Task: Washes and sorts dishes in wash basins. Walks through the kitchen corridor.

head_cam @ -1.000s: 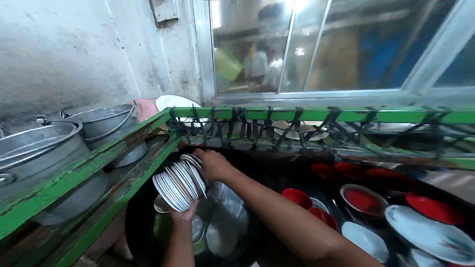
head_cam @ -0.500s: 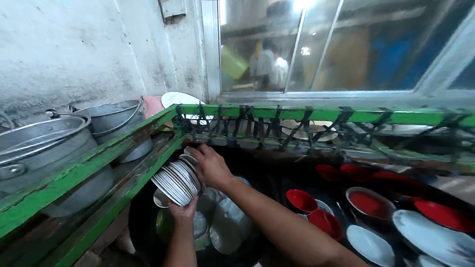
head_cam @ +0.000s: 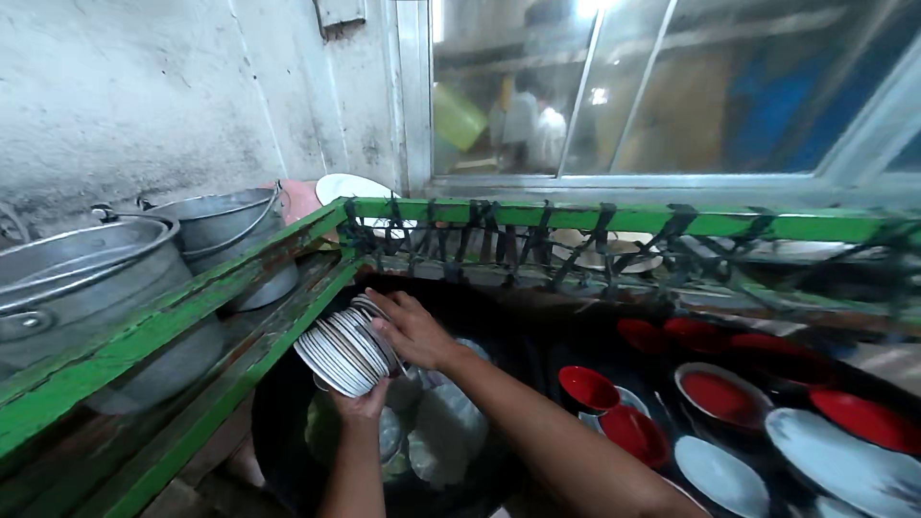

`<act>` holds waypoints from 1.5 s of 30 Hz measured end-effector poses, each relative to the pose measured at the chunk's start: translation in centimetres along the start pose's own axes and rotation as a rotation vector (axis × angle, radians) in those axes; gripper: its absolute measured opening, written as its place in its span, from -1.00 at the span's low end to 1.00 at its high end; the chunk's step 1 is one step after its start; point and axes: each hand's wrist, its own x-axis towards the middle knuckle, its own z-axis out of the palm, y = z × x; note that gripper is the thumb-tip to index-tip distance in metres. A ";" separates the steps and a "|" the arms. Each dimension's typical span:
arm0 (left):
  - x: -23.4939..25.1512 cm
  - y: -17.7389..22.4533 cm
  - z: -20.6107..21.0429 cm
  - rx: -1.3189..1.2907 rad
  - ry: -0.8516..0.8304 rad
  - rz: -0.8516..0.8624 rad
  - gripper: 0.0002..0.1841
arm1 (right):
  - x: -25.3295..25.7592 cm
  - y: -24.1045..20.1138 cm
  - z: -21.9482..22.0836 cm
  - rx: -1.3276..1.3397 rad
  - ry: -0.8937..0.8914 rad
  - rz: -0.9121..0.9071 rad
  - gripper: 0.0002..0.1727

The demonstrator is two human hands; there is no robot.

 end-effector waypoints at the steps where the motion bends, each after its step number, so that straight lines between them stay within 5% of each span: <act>1: 0.1 0.1 -0.1 -0.009 -0.026 -0.006 -0.24 | -0.2 0.1 -0.3 0.046 -0.051 -0.008 -0.18; 3: 0.2 0.2 0.0 -0.040 -0.059 -0.030 -0.23 | -0.4 0.8 -0.4 0.058 -0.067 -0.080 0.19; 5: 0.2 0.4 0.0 -0.078 -0.065 -0.056 -0.23 | -0.5 1.1 -0.3 0.045 0.005 -0.163 0.28; 13: -1.2 0.4 0.1 -0.032 0.050 -0.008 -0.32 | -0.6 0.0 1.5 -0.105 0.276 -0.122 -0.43; 19: -0.9 0.2 0.1 0.073 0.060 -0.087 -0.31 | -0.5 0.1 2.2 -0.113 0.123 0.034 -0.14; 24: 0.6 0.5 -0.7 -0.053 -0.060 -0.143 -0.14 | -0.4 4.2 -0.7 0.408 0.064 0.245 -0.48; 29: 0.9 0.9 -0.3 -0.099 -0.040 -0.098 -0.19 | -3.5 11.2 2.3 -0.210 -0.351 0.431 -0.65; 33: 1.0 1.3 -0.2 -0.093 -0.032 -0.096 -0.16 | -5.1 11.6 4.7 -0.291 -0.584 0.547 -0.54; 40: 0.9 1.6 0.1 -0.081 -0.024 -0.081 -0.18 | -6.5 11.2 6.1 -0.330 -0.607 0.660 -0.43; 45: 1.2 1.6 -0.1 -0.049 -0.044 -0.064 -0.20 | -4.5 8.2 0.8 -0.324 -0.616 0.461 -0.53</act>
